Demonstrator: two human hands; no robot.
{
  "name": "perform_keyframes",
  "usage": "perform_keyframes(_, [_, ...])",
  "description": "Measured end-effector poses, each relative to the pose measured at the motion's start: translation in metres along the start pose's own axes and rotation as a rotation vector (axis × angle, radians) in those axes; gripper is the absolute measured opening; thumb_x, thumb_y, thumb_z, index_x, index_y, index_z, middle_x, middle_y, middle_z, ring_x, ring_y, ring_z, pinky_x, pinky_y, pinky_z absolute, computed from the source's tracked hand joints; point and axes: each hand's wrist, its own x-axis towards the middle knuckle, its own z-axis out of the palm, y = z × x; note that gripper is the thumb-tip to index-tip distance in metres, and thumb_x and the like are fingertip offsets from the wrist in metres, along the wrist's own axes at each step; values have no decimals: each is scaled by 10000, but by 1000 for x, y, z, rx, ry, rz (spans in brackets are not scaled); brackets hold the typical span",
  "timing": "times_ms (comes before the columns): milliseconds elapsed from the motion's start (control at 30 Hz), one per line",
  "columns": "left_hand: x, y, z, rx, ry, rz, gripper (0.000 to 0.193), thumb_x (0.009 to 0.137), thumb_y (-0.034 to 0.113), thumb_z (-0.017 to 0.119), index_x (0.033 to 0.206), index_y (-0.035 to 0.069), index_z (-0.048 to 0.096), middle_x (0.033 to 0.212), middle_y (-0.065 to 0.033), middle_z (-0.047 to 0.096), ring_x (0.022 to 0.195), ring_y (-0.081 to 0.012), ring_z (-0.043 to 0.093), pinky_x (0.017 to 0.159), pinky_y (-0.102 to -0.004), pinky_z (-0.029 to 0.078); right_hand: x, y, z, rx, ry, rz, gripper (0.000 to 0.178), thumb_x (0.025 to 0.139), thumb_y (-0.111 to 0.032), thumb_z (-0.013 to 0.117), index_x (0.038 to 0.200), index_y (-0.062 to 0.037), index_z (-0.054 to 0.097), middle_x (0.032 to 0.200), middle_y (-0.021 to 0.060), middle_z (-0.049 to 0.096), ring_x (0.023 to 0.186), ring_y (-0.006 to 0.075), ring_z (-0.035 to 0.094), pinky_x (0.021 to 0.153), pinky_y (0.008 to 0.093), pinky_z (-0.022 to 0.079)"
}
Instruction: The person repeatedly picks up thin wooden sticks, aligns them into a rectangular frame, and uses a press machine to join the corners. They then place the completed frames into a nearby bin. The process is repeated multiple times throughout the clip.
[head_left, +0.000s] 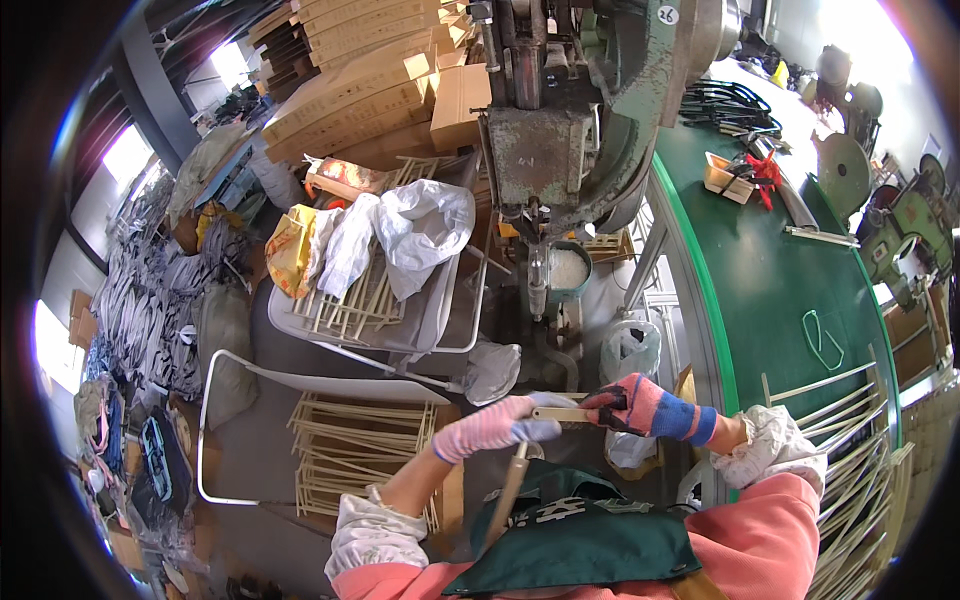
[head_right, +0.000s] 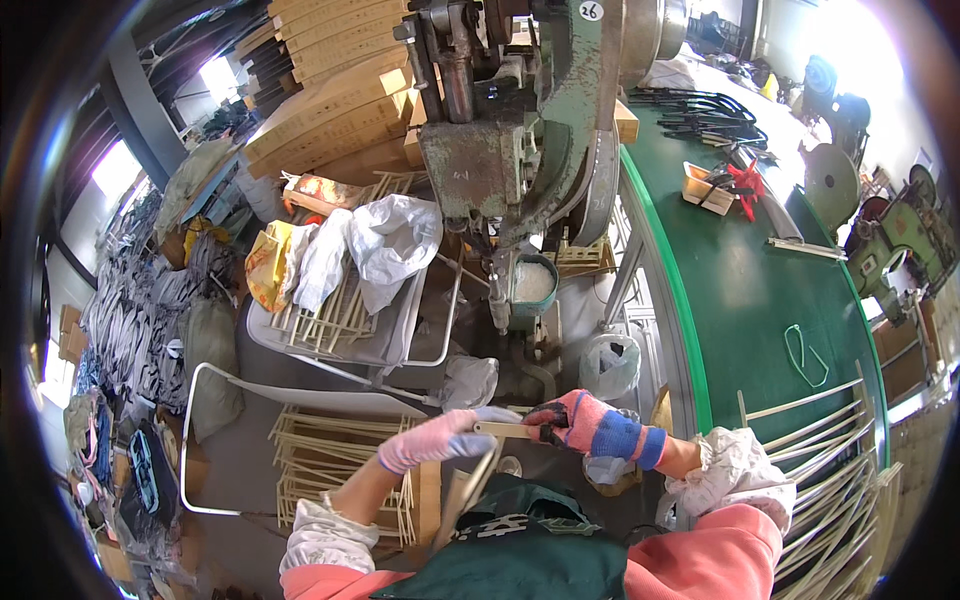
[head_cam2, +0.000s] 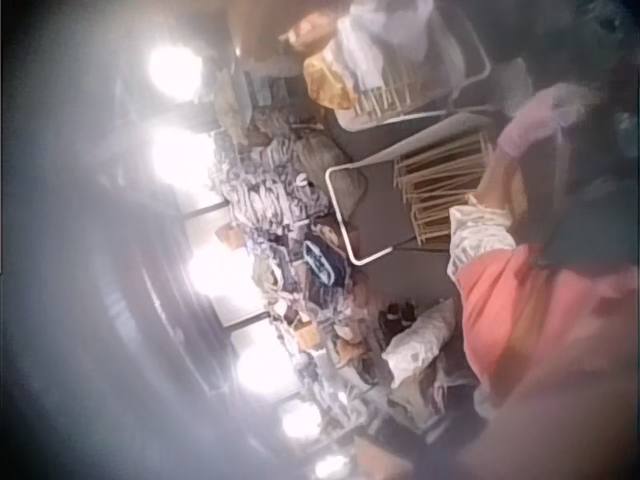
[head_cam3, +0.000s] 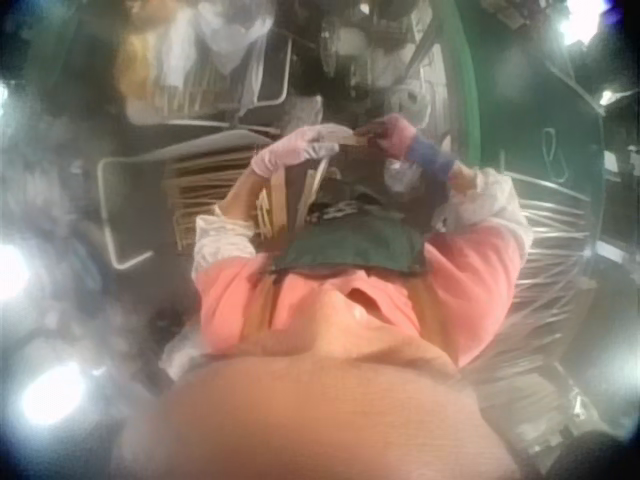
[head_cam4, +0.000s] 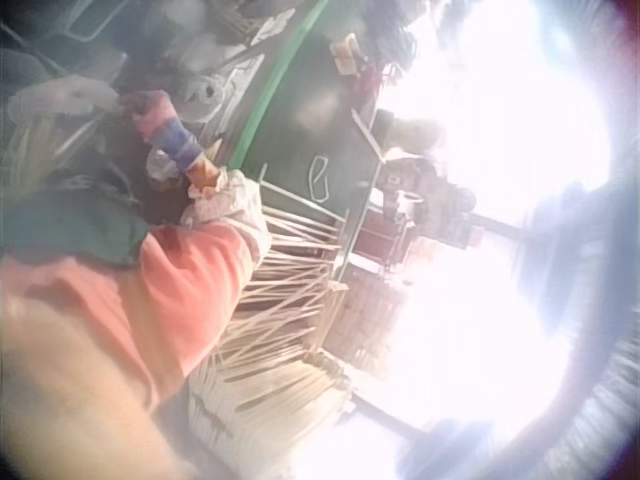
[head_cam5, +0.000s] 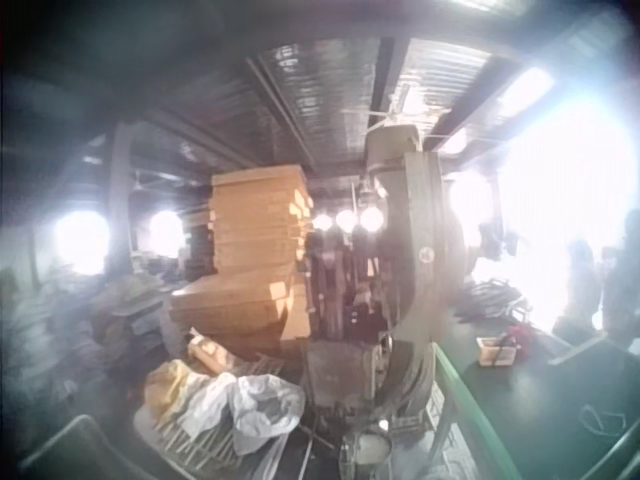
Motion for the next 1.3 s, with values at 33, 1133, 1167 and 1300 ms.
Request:
perform_keyframes(33, [8, 3, 1, 89, -90, 104, 601, 859, 360, 598, 1317, 0, 450, 1269, -121, 525, 1214, -234, 461, 1019, -352, 326, 6, 3, -4, 102, 68, 135, 217, 850, -152, 653, 1042, -54, 685, 704, -13, 612, 566, 31, 503, 517, 213, 424])
perform_keyframes(1133, [161, -61, -119, -641, 951, -243, 84, 790, 127, 721, 798, 54, 680, 614, -10, 610, 429, -62, 514, 361, -187, 332, 175, 178, -111, -133, 324, 404, 274, 881, -88, 562, 1146, -19, 586, 1073, 76, 627, 969, 173, 568, 822, 295, 464])
perform_keyframes(1167, [161, -63, -119, -674, 939, -218, 91, 790, 131, 723, 808, 52, 681, 618, -10, 611, 433, -62, 516, 363, -187, 335, 182, 186, -113, -97, 355, 368, 274, 884, -89, 559, 1148, -20, 584, 1076, 77, 627, 970, 174, 568, 824, 297, 464])
perform_keyframes(1300, [155, -68, -116, -612, 897, -180, 127, 802, 163, 717, 826, 44, 681, 631, 2, 606, 466, -56, 514, 399, -195, 343, 193, 202, -107, -192, 351, 289, 274, 892, -91, 547, 1156, -27, 578, 1084, 80, 626, 975, 179, 569, 830, 303, 465])
